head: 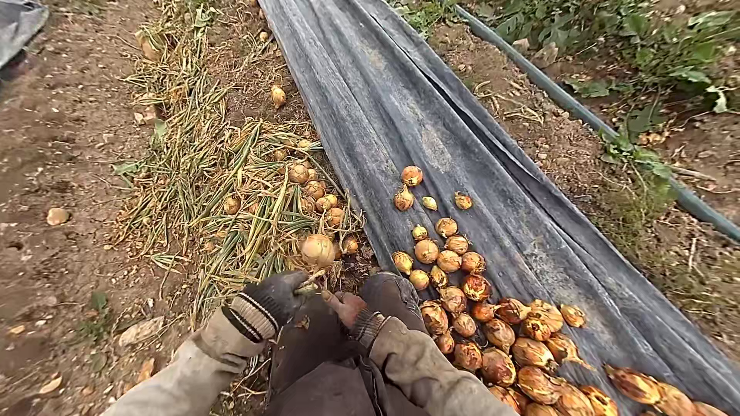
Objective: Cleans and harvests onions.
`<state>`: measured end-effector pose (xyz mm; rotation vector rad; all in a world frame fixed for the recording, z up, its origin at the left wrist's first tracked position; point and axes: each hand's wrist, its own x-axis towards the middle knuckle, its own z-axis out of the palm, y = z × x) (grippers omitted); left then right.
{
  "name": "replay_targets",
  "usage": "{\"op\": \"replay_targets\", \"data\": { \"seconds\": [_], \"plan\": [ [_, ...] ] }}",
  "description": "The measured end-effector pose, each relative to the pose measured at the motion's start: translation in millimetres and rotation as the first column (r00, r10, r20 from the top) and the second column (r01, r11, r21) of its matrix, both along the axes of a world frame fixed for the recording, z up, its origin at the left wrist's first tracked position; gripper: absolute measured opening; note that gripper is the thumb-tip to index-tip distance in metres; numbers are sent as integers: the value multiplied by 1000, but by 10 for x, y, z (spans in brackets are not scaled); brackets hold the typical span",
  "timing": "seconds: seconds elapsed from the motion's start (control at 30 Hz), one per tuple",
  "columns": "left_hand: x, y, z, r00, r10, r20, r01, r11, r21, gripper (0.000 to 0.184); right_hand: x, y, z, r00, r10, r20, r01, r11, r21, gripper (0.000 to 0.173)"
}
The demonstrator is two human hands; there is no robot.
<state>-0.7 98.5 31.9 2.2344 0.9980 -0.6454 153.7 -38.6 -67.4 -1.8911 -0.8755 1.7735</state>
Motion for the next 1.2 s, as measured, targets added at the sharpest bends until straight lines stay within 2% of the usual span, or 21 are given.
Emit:
{"op": "replay_targets", "data": {
  "seconds": [0.03,0.07,0.1,0.13,0.2,0.23,0.3,0.37,0.47,0.57,0.63,0.7,0.8,0.9,0.93,1.0,1.03,1.13,1.2],
  "plan": [
    [201,-50,-44,989,-134,-70,127,987,-95,46,33,13,-74,978,-181,-99,180,983,-17,64],
    [404,-86,-96,969,-220,-110,201,966,-162,45,54,-12,-129,893,-401,-203,398,916,-55,61],
    [616,-64,-145,954,-264,-140,239,956,-171,44,134,-68,-130,793,-535,-292,525,843,-119,65],
    [844,53,-228,948,-273,-165,254,959,-130,43,273,-137,-115,733,-594,-331,587,798,-132,67],
    [1265,492,-530,973,-169,-159,180,982,56,35,595,-278,-64,684,-659,-311,699,715,22,64],
    [1428,757,-746,987,-82,-135,103,982,155,33,749,-356,-25,641,-715,-281,762,637,117,61],
    [1711,1277,-1120,984,133,-115,-104,968,229,43,1086,-466,104,580,-793,-188,808,530,257,59],
    [1924,1623,-1375,935,310,-173,-269,937,223,59,1336,-562,174,589,-804,-79,787,550,280,59],
    [2075,1803,-1714,858,450,-247,-401,888,224,59,1477,-660,158,676,-737,23,724,670,166,64],
    [2001,1804,-1889,832,479,-280,-433,876,214,54,1332,-697,97,751,-659,49,660,752,-3,64],
    [1863,1774,-1910,849,449,-277,-404,891,207,53,1183,-651,13,815,-579,41,580,814,-36,54],
    [1669,1747,-1804,875,441,-201,-414,896,161,53,1056,-580,-110,904,-423,65,424,906,-1,57],
    [1216,1459,-1376,886,464,16,-463,882,86,53,841,-437,-74,974,-190,121,193,981,-14,68],
    [676,947,-906,822,524,224,-527,848,-50,48,632,-243,116,979,-146,143,147,989,0,67],
    [532,725,-746,749,575,329,-548,817,-180,39,585,-199,186,976,-167,137,163,986,36,66],
    [288,281,-396,576,694,431,-532,719,-446,30,477,-150,272,974,-213,78,195,962,192,66],
    [163,88,-235,549,709,443,-493,702,-513,30,422,-135,326,973,-228,28,211,934,289,65],
    [-165,-387,22,561,649,513,-344,747,-569,32,202,-223,539,928,-325,-184,372,765,526,57],
    [-310,-582,68,593,558,581,-299,822,-485,51,72,-313,633,897,-366,-248,441,697,566,63]
  ]
}}
